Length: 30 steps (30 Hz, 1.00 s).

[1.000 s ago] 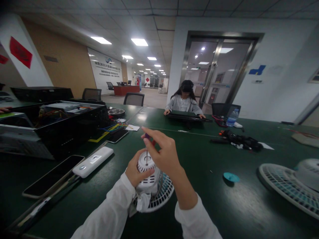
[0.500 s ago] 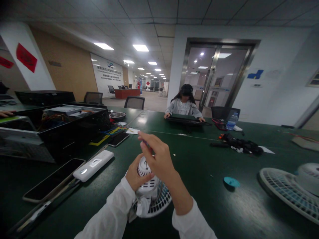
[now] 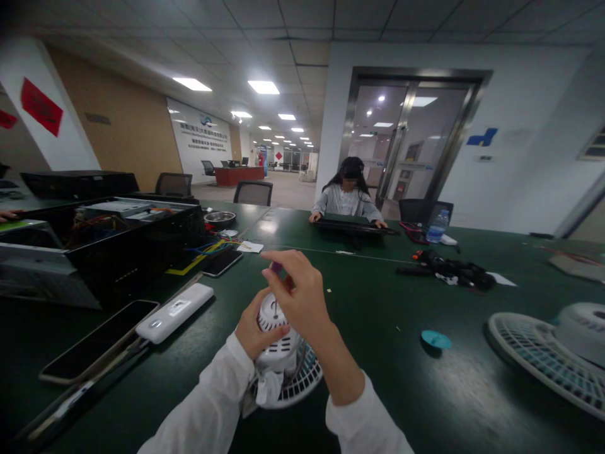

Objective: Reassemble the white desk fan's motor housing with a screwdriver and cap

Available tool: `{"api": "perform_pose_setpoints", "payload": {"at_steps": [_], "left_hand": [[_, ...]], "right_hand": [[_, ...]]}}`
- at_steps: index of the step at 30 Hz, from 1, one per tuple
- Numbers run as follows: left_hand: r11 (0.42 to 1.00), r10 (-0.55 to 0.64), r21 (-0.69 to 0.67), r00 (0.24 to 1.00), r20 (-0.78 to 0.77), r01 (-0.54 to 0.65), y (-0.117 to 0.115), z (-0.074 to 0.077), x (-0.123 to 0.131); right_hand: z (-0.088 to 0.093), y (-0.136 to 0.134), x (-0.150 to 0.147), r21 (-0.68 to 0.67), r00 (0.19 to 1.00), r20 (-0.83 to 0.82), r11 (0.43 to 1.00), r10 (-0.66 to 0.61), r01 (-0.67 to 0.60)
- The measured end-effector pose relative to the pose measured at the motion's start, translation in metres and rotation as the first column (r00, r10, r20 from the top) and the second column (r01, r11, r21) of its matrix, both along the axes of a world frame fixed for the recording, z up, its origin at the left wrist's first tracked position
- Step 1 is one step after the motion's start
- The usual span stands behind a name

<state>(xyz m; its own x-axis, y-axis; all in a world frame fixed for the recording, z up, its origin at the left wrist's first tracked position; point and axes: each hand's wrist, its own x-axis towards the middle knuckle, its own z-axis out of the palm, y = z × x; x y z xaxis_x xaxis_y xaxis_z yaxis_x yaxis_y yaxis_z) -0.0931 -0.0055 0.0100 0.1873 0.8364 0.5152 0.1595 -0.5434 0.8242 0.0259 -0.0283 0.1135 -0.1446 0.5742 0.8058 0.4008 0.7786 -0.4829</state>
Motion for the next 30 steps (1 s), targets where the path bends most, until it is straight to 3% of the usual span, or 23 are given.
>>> {"api": "perform_pose_setpoints", "payload": {"at_steps": [2, 7, 12, 17, 21, 23, 27, 30], "left_hand": [[1.000, -0.013, -0.004, 1.000, 0.007, 0.013, -0.0002, 0.0009, 0.0000], [1.000, -0.015, -0.026, 1.000, 0.015, 0.015, -0.0017, 0.0035, 0.0002], [1.000, 0.016, -0.007, 1.000, 0.013, -0.016, -0.0025, 0.0036, 0.0004], [1.000, 0.007, -0.012, 1.000, 0.020, -0.007, -0.0033, 0.0039, 0.0012], [1.000, -0.015, 0.007, 1.000, 0.021, 0.015, -0.0030, 0.0050, 0.0015], [1.000, -0.016, 0.007, 1.000, 0.014, 0.016, -0.0027, 0.0048, 0.0013], [1.000, -0.014, -0.002, 1.000, 0.009, 0.014, -0.0024, 0.0030, 0.0006], [1.000, -0.007, 0.002, 1.000, 0.022, 0.007, -0.0022, 0.0025, 0.0006]], "right_hand": [[0.0008, -0.0001, -0.0004, 0.041, 0.998, 0.009, 0.997, -0.058, 0.058], [0.0017, -0.0018, -0.0004, 0.001, 0.995, 0.036, 0.996, 0.088, -0.088], [0.0016, -0.0023, -0.0012, 0.111, 0.998, -0.005, 0.992, -0.064, 0.064], [0.0039, -0.0034, -0.0004, 0.098, 0.995, 0.086, 0.993, 0.058, -0.066], [0.0030, -0.0034, -0.0019, 0.192, 0.993, 0.040, 0.976, -0.109, 0.100], [0.0025, -0.0034, -0.0014, 0.155, 0.995, 0.059, 0.985, -0.085, 0.075], [0.0012, -0.0031, 0.0007, 0.030, 0.991, 0.095, 0.995, 0.090, -0.094], [0.0000, -0.0022, -0.0007, 0.081, 0.997, 0.070, 0.997, -0.012, 0.006]]}}
